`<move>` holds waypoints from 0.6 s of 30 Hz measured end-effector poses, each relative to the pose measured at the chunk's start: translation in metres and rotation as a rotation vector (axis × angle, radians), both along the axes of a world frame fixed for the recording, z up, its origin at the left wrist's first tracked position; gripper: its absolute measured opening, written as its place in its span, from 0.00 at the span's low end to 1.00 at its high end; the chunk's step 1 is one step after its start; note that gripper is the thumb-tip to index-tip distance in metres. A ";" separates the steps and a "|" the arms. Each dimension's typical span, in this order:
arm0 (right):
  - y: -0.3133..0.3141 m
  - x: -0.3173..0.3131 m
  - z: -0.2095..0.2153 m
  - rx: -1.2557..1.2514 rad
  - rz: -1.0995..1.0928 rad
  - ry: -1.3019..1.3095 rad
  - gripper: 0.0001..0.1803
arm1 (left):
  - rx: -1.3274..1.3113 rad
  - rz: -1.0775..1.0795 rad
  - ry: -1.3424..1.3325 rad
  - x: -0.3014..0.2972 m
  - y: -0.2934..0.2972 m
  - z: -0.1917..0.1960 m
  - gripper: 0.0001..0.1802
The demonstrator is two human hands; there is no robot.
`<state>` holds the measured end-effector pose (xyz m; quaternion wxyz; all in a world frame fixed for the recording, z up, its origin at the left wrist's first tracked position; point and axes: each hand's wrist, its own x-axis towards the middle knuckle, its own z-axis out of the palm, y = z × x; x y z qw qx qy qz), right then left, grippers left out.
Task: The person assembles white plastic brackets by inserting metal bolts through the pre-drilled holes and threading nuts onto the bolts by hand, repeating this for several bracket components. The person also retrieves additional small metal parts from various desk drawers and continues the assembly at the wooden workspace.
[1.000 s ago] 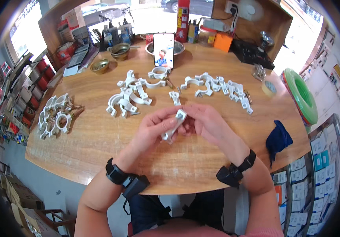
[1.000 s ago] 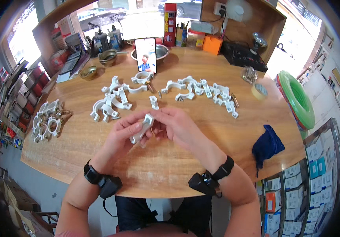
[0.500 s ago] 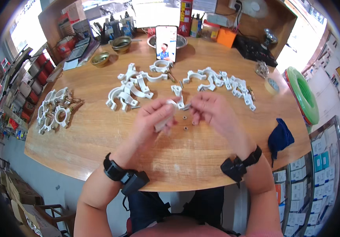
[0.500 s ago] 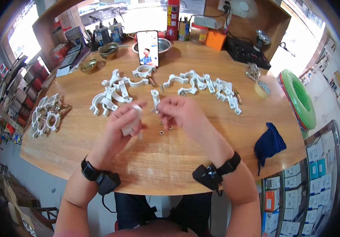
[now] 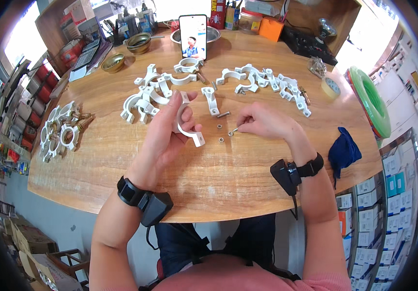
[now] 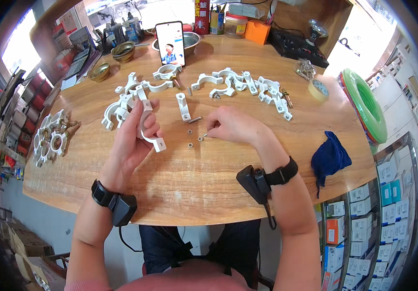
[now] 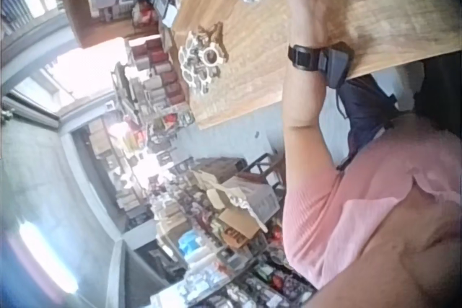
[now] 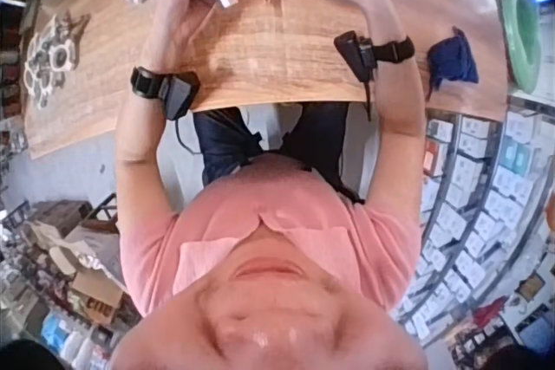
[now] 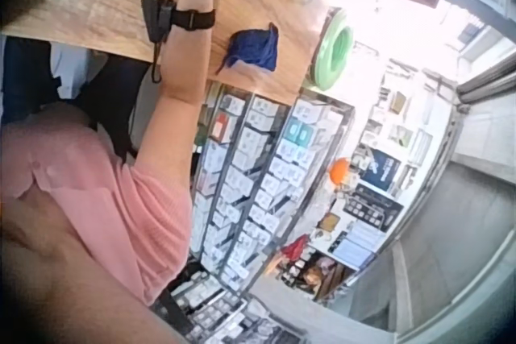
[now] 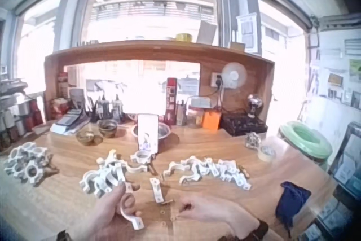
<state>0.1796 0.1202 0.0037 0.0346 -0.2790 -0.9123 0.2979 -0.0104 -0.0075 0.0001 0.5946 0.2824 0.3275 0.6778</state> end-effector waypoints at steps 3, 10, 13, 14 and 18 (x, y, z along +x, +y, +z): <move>0.000 -0.001 -0.002 0.069 -0.023 -0.066 0.07 | -0.011 -0.022 -0.062 -0.002 0.001 -0.004 0.20; -0.003 -0.001 -0.001 0.193 -0.028 -0.096 0.07 | -0.038 0.012 -0.064 -0.002 0.002 -0.004 0.17; -0.002 -0.001 -0.003 0.219 -0.023 -0.082 0.07 | -0.063 0.051 -0.042 -0.001 0.002 -0.004 0.17; -0.002 -0.001 -0.004 0.218 -0.022 -0.080 0.07 | -0.069 0.047 -0.046 -0.002 0.001 -0.004 0.17; -0.004 -0.003 -0.001 0.209 -0.025 -0.077 0.07 | -0.062 0.001 -0.086 -0.007 0.002 -0.005 0.18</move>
